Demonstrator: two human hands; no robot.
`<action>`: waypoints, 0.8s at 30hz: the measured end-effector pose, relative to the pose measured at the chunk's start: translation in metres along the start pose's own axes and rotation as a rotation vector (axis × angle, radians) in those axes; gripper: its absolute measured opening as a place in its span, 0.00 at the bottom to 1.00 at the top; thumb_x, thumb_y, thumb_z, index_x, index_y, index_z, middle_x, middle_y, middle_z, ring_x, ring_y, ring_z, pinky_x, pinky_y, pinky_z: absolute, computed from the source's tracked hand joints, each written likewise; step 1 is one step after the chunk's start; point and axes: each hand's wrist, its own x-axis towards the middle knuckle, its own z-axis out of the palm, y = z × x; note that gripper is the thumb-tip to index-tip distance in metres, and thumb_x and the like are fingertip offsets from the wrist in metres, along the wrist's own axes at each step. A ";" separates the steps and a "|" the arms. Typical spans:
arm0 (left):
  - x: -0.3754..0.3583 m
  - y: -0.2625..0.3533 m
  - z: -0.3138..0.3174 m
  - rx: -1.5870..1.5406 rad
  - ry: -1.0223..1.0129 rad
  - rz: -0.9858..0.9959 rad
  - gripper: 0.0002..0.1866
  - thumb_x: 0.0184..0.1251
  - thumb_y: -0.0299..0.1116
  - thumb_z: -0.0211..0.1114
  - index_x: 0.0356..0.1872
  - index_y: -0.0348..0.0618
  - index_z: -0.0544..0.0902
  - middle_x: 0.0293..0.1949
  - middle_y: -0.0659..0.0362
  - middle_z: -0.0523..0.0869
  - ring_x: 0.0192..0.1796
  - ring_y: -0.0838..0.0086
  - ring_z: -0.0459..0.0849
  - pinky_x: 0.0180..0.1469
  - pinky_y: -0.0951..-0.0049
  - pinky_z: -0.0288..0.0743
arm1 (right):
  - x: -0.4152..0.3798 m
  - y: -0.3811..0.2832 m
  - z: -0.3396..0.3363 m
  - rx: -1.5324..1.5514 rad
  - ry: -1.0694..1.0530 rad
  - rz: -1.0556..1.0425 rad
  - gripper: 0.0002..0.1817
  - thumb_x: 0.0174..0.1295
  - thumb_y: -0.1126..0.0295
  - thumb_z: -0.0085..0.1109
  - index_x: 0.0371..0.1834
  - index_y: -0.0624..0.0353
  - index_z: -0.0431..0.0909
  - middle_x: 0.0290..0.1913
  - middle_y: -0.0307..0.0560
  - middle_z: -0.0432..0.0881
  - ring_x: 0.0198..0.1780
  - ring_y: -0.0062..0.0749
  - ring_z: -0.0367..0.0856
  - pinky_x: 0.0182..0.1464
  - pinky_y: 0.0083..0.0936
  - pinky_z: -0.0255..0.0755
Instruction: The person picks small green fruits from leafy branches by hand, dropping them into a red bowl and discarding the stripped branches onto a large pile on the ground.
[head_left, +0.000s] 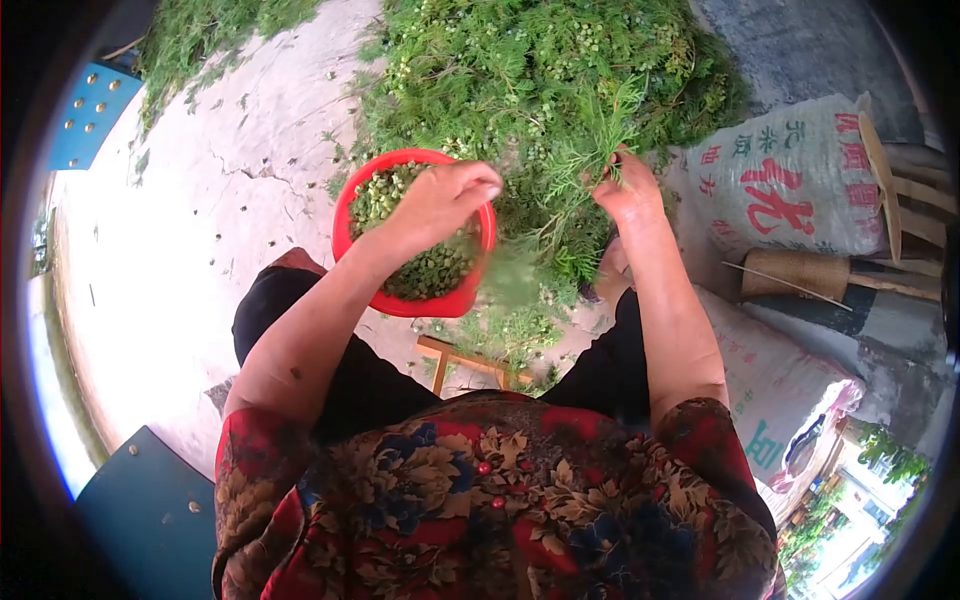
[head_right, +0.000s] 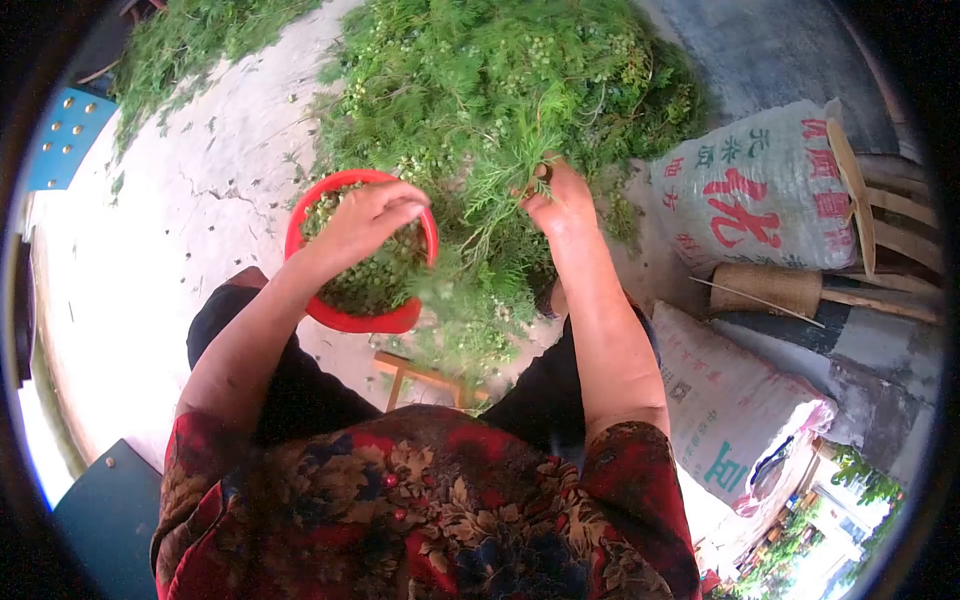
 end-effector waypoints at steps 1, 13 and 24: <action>0.002 0.005 0.003 -0.154 -0.043 -0.023 0.12 0.65 0.36 0.59 0.45 0.41 0.80 0.47 0.58 0.82 0.51 0.70 0.80 0.54 0.72 0.71 | 0.003 0.002 0.001 -0.005 -0.028 0.018 0.09 0.70 0.68 0.41 0.31 0.47 0.69 0.22 0.28 0.67 0.23 0.21 0.66 0.35 0.36 0.72; 0.002 0.017 0.030 -0.673 -0.286 -0.219 0.31 0.66 0.59 0.51 0.53 0.37 0.73 0.51 0.57 0.78 0.50 0.73 0.76 0.50 0.75 0.69 | 0.024 0.011 -0.004 0.100 -0.119 0.097 0.08 0.66 0.67 0.49 0.29 0.54 0.67 0.22 0.36 0.69 0.23 0.25 0.68 0.33 0.34 0.73; 0.006 0.008 0.035 -0.690 0.142 -0.110 0.13 0.60 0.39 0.67 0.37 0.42 0.77 0.35 0.63 0.79 0.40 0.81 0.76 0.44 0.77 0.70 | 0.022 0.001 -0.013 0.148 -0.155 0.059 0.10 0.69 0.64 0.46 0.35 0.59 0.69 0.30 0.43 0.76 0.31 0.30 0.74 0.35 0.31 0.73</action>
